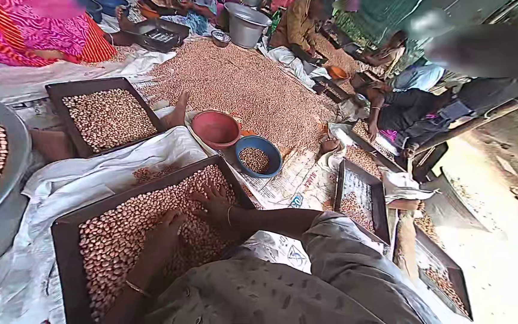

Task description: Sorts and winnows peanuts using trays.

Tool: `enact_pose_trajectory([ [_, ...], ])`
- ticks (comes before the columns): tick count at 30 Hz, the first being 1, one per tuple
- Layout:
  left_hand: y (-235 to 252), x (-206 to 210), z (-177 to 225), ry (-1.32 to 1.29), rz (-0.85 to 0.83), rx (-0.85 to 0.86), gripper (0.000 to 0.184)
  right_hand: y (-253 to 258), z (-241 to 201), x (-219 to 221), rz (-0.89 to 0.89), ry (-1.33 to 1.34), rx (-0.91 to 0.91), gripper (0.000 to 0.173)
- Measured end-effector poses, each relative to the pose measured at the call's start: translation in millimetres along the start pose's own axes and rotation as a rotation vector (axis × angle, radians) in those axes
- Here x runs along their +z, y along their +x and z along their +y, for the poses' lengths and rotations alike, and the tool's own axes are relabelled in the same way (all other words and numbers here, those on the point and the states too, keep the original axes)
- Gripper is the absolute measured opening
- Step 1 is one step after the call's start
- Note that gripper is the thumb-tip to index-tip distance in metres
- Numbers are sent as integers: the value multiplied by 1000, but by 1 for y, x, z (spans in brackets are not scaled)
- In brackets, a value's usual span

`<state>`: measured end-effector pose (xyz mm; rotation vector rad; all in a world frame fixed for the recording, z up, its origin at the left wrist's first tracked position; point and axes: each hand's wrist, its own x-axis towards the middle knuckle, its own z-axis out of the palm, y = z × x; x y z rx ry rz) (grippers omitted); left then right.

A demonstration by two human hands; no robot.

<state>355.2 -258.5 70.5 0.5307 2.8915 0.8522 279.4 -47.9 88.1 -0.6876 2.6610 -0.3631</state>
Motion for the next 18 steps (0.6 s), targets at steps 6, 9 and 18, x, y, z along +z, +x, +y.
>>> enact_pose_trajectory([
  [6,-18,-32,-41,22,589,-375,46,67,-96,17,54,199,-290,74],
  [9,-25,-38,-41,-37,450,-486,50,24,-110,21,-159,150,-521,77],
  [18,-7,-11,2,-98,-216,111,63,-30,7,-15,-227,-180,-143,67],
])
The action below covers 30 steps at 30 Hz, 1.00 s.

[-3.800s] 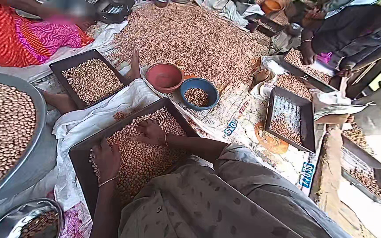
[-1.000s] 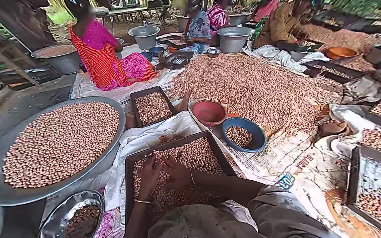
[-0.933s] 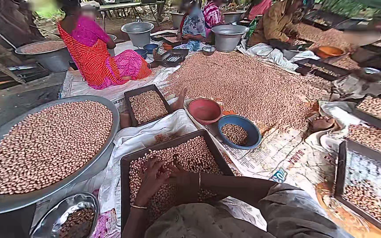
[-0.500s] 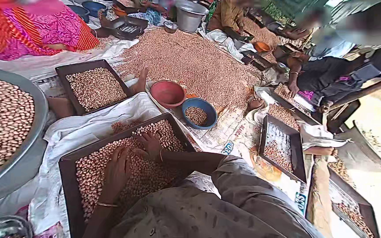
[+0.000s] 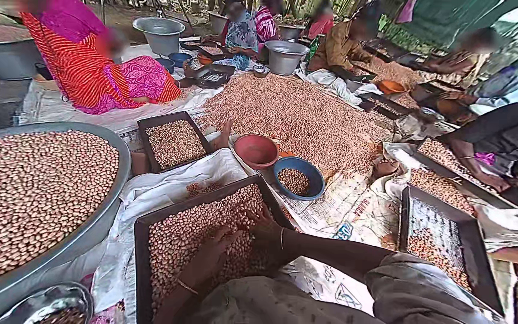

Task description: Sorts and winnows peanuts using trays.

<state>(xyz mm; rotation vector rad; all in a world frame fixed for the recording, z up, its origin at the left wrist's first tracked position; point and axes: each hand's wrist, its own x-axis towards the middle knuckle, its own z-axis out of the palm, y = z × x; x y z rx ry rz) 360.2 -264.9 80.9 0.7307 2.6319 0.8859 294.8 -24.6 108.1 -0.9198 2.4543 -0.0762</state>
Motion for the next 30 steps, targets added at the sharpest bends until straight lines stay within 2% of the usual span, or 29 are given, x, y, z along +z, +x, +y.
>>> enact_pose_trajectory([
  [3,-3,2,-15,24,309,27,59,45,2,1,242,63,17,73],
  [6,-14,-12,-32,77,653,-32,46,93,-45,-14,279,104,-143,72],
  [8,-26,-23,-41,122,819,-129,44,121,-79,-13,304,145,-287,64],
  [10,-45,-36,-42,185,922,-326,47,134,-101,-9,305,179,-384,54],
  [12,-70,-47,-41,166,938,-569,59,130,-100,-14,265,133,-345,50],
  [14,-99,-47,-52,4,875,-744,67,117,-70,-18,304,73,-240,44],
  [16,-128,-32,-71,-301,779,-758,60,94,-29,-20,325,72,-148,38],
  [17,-139,-21,-75,-461,771,-736,46,77,-12,-20,298,96,-144,38],
  [18,-145,-9,-73,-599,777,-708,36,59,5,-14,278,142,-187,39],
  [20,-147,5,-61,-809,843,-650,30,22,22,4,251,277,-333,47],
  [23,-141,1,-27,-965,922,-603,37,-9,-3,36,255,376,-464,74],
  [27,-136,-34,24,-832,929,-468,54,24,-65,33,590,259,-569,95],
  [28,-137,-37,28,-783,913,-443,56,33,-72,23,624,274,-521,93],
  [30,-142,-37,31,-753,903,-422,58,43,-70,0,583,243,-277,70],
])
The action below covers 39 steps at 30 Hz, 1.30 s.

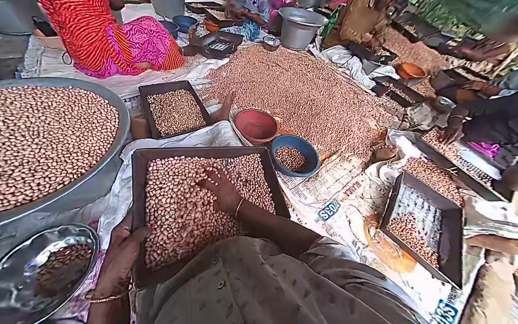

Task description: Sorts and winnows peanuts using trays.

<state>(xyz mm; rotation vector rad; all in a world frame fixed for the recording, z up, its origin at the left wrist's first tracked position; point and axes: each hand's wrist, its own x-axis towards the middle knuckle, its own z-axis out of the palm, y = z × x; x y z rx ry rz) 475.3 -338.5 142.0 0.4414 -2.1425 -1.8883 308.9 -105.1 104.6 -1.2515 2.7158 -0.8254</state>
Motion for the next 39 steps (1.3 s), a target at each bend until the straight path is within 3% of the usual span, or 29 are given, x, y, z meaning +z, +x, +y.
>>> enact_pose_trajectory([
  [1,-4,-2,-4,-22,20,-8,58,6,11,-5,-30,-65,98,57],
  [3,-17,-5,-19,-93,88,-66,52,-7,45,-6,-62,-98,77,48],
  [6,-31,-5,-52,-176,176,-206,44,-60,72,-8,-239,115,-109,56],
  [8,-35,-1,-51,-154,196,-253,43,-78,51,4,-252,195,-228,65],
  [12,-30,3,0,93,47,-116,46,-34,-17,25,26,12,-479,64],
  [14,-30,2,11,140,7,-8,56,1,-26,22,152,-30,-422,72],
  [16,-32,-3,1,92,16,-3,55,23,-9,17,239,-111,-332,55],
  [18,-41,-8,-24,-17,70,-71,51,13,22,17,154,-118,-304,46],
  [20,-48,-10,-55,-158,146,-197,49,-19,50,16,-65,23,-297,48],
  [22,-49,-7,-72,-253,197,-281,51,-48,46,5,-296,205,-243,59],
  [24,-47,-2,-61,-214,198,-278,49,-64,21,12,-341,254,-233,69],
  [28,-37,5,1,37,68,-73,51,-24,-21,33,19,68,-459,67],
  [29,-36,4,8,65,39,-32,56,-9,-23,32,111,18,-441,72],
  [31,-33,1,7,32,33,-21,56,16,-12,28,237,-150,-309,60],
  [33,-35,-5,-18,-73,87,-63,56,21,16,22,157,-212,-169,43],
  [35,-43,-9,-46,-181,150,-190,59,-3,41,14,-44,-64,-184,42],
  [37,-50,-9,-66,-272,179,-289,60,-36,42,2,-275,161,-238,54],
  [39,-45,-3,-59,-298,178,-295,59,-59,23,6,-382,249,-234,71],
])
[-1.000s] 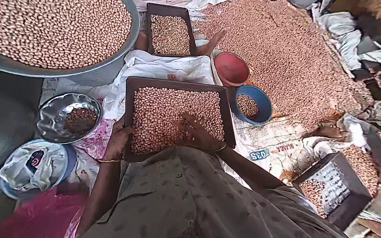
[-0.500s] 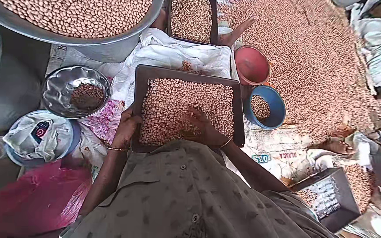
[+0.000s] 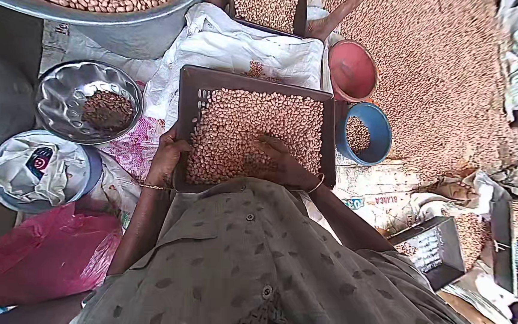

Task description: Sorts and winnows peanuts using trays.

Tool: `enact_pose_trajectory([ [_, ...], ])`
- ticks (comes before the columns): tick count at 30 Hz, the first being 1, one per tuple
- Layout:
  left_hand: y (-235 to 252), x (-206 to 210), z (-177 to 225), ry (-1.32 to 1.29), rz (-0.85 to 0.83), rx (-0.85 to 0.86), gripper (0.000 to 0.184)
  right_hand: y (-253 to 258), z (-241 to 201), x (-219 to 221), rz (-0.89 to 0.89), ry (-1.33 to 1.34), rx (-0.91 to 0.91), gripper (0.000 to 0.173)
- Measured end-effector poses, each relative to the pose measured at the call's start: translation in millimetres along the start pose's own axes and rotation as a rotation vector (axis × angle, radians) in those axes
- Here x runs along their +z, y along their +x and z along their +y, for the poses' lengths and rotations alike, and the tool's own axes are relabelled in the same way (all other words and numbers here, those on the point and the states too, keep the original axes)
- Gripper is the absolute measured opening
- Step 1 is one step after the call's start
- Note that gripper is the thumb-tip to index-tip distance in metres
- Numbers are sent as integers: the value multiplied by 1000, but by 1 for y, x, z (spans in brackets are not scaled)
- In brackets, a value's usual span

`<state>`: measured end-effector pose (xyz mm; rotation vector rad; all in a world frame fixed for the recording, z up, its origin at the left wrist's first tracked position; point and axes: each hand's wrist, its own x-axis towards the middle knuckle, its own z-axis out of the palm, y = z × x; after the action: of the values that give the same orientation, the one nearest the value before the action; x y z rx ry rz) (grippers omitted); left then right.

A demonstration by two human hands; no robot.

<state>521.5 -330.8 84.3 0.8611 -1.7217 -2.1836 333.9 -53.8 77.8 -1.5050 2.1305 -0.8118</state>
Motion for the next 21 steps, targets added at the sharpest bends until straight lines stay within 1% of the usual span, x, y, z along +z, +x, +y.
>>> enact_pose_trajectory([
  [2,3,13,26,73,-57,91,52,19,-15,25,163,-71,-140,70],
  [3,2,19,40,132,-99,169,50,36,-24,29,254,-138,-201,67],
  [4,0,23,51,188,-151,245,54,53,-29,26,327,-224,-229,62],
  [6,-4,26,63,250,-198,324,62,87,-26,12,485,-377,-228,55],
  [7,-5,24,62,240,-184,324,61,97,-20,4,554,-453,-186,51],
  [8,-5,20,56,210,-155,303,53,102,-10,-5,583,-508,-131,45],
  [9,-4,13,45,171,-134,264,53,100,0,-10,559,-528,-68,37],
  [10,-4,5,33,131,-99,207,53,88,11,-13,481,-496,-24,31],
  [11,-1,-1,20,82,-70,141,55,71,18,-16,360,-404,-13,32],
  [13,5,-7,-3,-29,-17,38,58,34,16,-15,109,-136,-49,40],
  [14,7,-7,-7,-52,-4,8,59,19,9,-6,16,-28,-35,48],
  [15,7,-4,-4,-48,-4,6,60,12,-2,4,-18,36,-32,53],
  [16,8,1,4,-22,-18,37,59,13,-10,17,10,28,-68,55],
  [17,6,7,16,28,-46,92,57,20,-18,27,85,-23,-136,54],
  [18,3,13,29,98,-97,166,60,31,-26,32,172,-117,-217,54],
  [19,-1,20,43,158,-147,234,64,46,-31,31,256,-221,-280,53],
  [21,-6,28,62,224,-194,333,66,80,-30,17,448,-395,-301,50],
])
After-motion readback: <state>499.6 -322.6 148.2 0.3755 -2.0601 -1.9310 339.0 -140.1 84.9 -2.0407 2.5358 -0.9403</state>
